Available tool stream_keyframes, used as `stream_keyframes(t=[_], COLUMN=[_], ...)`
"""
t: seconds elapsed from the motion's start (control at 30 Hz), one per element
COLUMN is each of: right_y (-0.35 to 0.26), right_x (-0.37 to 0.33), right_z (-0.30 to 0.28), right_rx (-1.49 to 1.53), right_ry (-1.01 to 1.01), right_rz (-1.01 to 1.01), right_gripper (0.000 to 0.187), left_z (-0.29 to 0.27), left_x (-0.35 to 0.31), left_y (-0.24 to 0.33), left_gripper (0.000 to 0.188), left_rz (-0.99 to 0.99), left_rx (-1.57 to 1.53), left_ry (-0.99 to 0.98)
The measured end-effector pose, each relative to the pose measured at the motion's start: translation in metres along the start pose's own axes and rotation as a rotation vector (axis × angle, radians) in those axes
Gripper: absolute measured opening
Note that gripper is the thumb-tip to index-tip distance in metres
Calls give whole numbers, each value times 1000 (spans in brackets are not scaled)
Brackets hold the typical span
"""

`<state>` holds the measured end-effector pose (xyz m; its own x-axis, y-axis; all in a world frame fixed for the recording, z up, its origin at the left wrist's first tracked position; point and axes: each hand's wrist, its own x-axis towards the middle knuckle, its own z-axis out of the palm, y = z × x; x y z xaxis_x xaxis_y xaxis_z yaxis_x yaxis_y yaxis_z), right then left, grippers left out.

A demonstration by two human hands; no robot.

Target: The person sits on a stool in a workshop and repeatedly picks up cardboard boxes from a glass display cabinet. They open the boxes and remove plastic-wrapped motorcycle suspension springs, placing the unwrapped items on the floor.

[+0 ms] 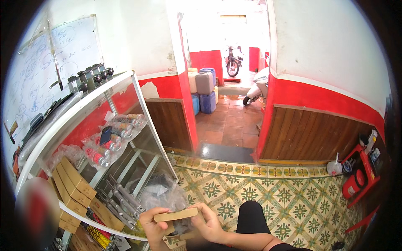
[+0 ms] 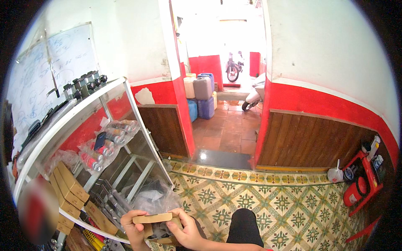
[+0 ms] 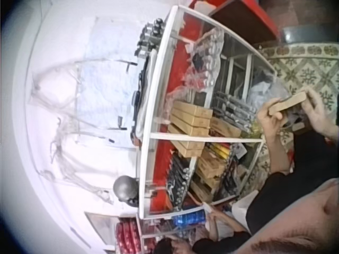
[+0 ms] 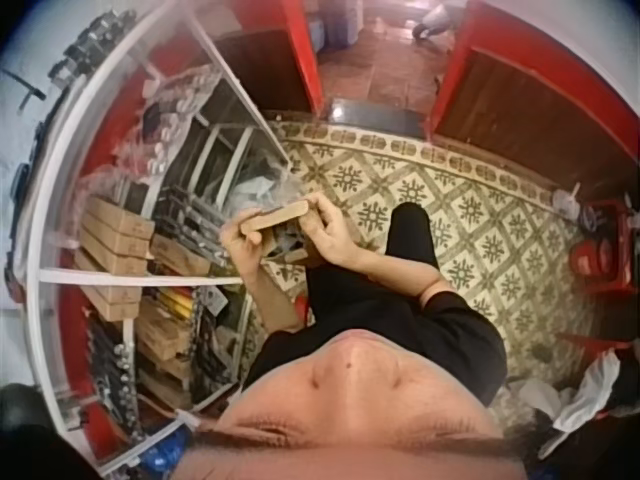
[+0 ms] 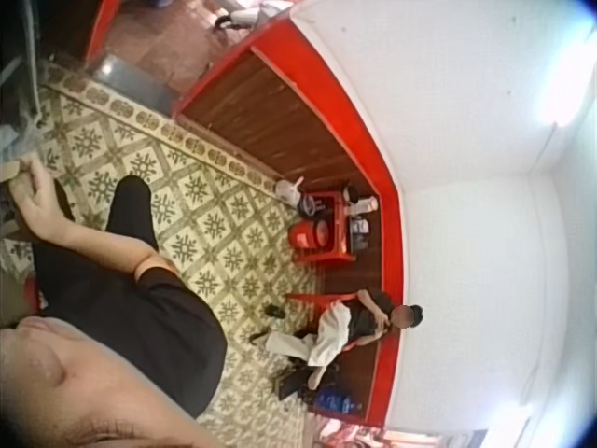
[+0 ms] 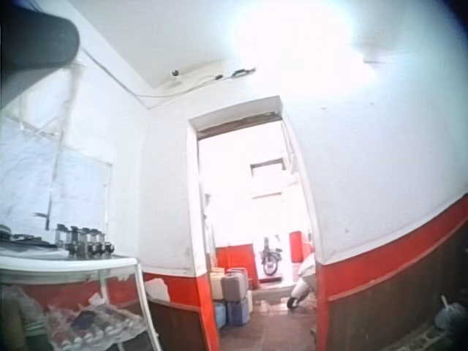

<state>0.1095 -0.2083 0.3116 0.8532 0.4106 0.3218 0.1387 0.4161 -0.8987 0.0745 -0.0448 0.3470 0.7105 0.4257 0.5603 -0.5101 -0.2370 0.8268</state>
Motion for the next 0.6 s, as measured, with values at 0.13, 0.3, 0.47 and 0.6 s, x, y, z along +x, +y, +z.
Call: stream_keyframes(t=[0.13,0.3,0.47,0.6], right_y=[-6,-11,-22,-6], right_x=[-6,-12,-7,-12], right_z=[2,-2,6,-1], right_rx=[-77,-176,-102,-3], right_ry=[18,-19,25,13], right_rz=[-22,-118,-191,-46], right_gripper=[26,31,32,44], left_z=[-1,-2,9,16], left_x=[4,11,8,14], left_y=[-2,-5,8,5], left_gripper=[61,48,42,35], left_rz=[69,11,-131,-181], left_rx=[-54,-88,-40,-15], left_ry=[-39,-108,130,119])
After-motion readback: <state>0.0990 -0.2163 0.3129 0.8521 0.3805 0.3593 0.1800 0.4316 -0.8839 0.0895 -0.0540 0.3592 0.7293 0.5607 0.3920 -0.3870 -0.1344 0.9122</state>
